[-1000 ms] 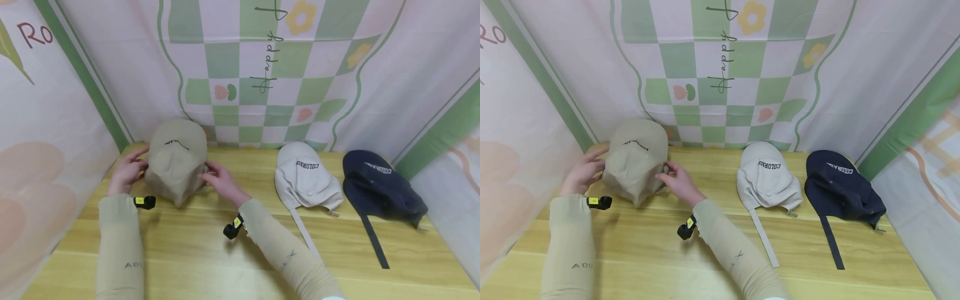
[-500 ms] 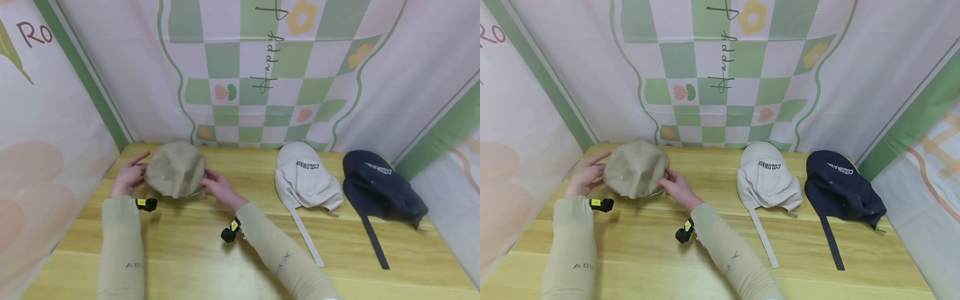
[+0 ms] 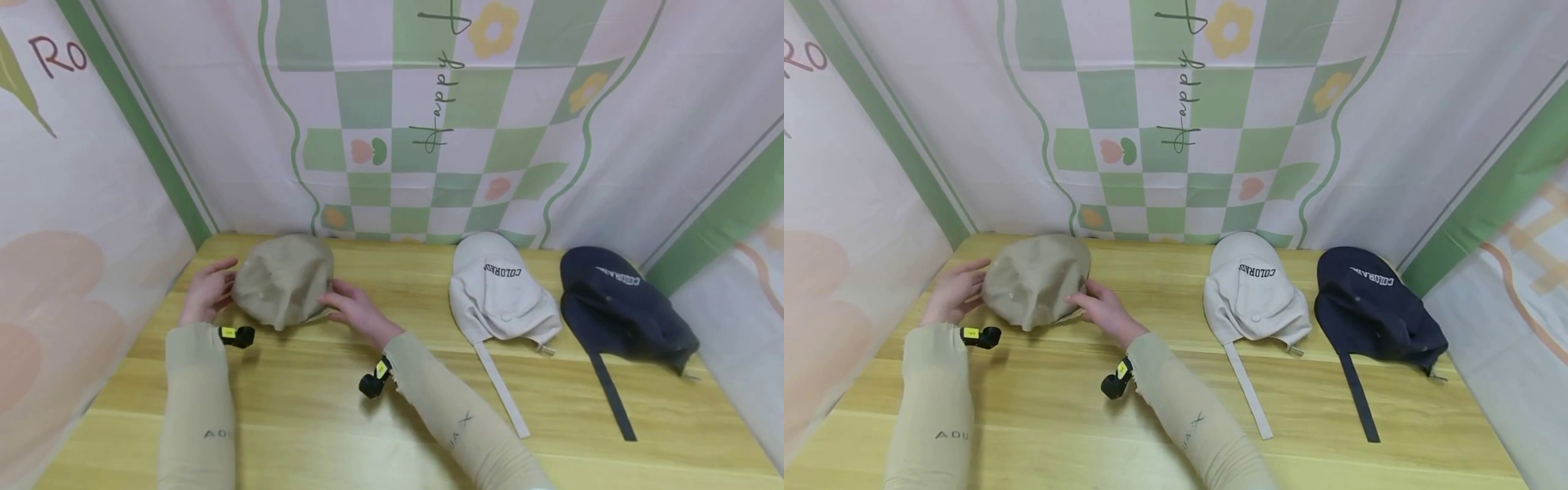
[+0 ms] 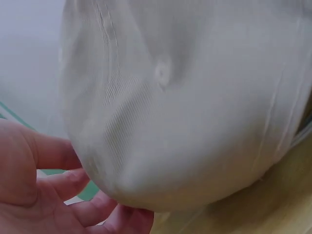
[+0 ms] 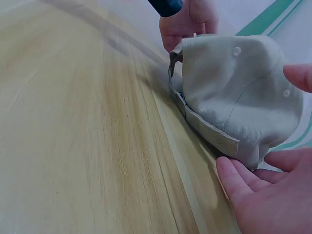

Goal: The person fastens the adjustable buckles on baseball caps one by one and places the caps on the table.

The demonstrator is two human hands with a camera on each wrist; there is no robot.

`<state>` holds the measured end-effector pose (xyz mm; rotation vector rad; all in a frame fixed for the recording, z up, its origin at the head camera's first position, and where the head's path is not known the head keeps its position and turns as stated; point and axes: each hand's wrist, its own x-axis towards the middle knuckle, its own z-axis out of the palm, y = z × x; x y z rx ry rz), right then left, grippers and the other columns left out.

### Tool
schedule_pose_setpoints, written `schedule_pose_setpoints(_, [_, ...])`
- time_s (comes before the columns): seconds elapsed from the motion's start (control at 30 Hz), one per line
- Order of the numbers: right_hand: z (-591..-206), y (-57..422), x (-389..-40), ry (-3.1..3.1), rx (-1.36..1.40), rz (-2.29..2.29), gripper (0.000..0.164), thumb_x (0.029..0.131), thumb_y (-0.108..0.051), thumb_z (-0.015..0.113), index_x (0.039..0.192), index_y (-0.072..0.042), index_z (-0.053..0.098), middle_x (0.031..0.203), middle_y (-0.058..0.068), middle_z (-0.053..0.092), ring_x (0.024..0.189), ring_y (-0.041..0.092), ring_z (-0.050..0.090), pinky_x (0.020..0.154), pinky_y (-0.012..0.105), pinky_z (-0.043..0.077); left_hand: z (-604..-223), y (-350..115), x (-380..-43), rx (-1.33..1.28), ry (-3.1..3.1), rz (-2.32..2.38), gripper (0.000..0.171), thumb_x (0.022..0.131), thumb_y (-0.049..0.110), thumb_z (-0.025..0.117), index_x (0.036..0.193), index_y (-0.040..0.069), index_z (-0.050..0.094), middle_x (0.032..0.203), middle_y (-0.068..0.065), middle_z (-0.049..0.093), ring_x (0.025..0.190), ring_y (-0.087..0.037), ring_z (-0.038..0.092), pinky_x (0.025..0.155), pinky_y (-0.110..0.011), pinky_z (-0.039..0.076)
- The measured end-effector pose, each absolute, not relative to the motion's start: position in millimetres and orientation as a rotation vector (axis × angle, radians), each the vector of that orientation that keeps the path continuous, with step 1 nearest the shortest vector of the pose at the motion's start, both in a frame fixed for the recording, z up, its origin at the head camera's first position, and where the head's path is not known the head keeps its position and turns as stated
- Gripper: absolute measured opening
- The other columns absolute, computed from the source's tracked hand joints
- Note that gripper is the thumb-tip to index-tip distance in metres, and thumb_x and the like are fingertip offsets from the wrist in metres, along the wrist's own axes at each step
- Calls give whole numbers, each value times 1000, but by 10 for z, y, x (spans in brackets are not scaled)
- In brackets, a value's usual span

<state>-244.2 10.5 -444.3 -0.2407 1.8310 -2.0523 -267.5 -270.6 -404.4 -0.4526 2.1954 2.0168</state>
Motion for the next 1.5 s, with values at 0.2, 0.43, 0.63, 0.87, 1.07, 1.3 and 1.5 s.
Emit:
schedule_pose_setpoints(0.2, [-4437,77,-2436,1855,-299,-2026,71,99,-19,63,160,-7,29,160,14,35,138,30,45,110,47,42,-4033,-2725,-2681,-426,2194,1974,52,112,25,34,159,4,28,162,-19,30,115,-11,51,105,-32,42])
schedule_pose_setpoints(0.43, [-4420,77,-2420,1882,-314,-1950,73,98,-23,62,161,-8,27,163,8,31,144,26,37,114,46,37,-4061,-2768,-2687,-383,2153,1996,59,110,33,43,158,2,28,132,-4,54,107,-8,50,102,-31,42])
schedule_pose_setpoints(0.63, [-4426,101,-2442,1881,-354,-1914,73,103,-32,57,161,-5,22,165,10,27,147,28,32,117,47,32,-4036,-2750,-2694,-375,2213,1947,62,110,37,38,158,-2,26,140,-11,50,119,-18,49,106,-33,39])
schedule_pose_setpoints(0.87, [-4326,194,-2482,1948,-332,-1909,79,102,-46,56,161,-4,24,164,13,28,147,31,31,118,48,29,-3877,-2682,-2665,-411,2365,1852,72,109,48,28,162,2,12,166,-22,16,150,-41,13,122,-56,12])
schedule_pose_setpoints(1.07, [-4235,295,-2499,1990,-305,-1942,80,99,-49,59,159,-6,30,163,10,30,146,32,32,118,50,28,-3706,-2559,-2624,-373,2438,1869,78,106,59,31,163,9,16,167,-14,17,151,-38,12,121,-59,10])
schedule_pose_setpoints(1.3, [-4120,396,-2482,1996,-366,-1976,75,101,-46,57,159,-7,31,165,8,28,148,29,27,120,50,23,-3499,-2414,-2598,-295,2550,1857,82,103,65,35,163,11,19,168,-8,15,152,-31,12,123,-50,10])
schedule_pose_setpoints(1.5, [-4036,497,-2508,2039,-401,-2014,69,104,-42,53,159,-5,32,164,9,30,148,25,29,120,50,24,-3339,-2285,-2546,-252,2599,1864,78,104,64,34,163,15,20,168,-5,15,153,-28,12,123,-48,10])
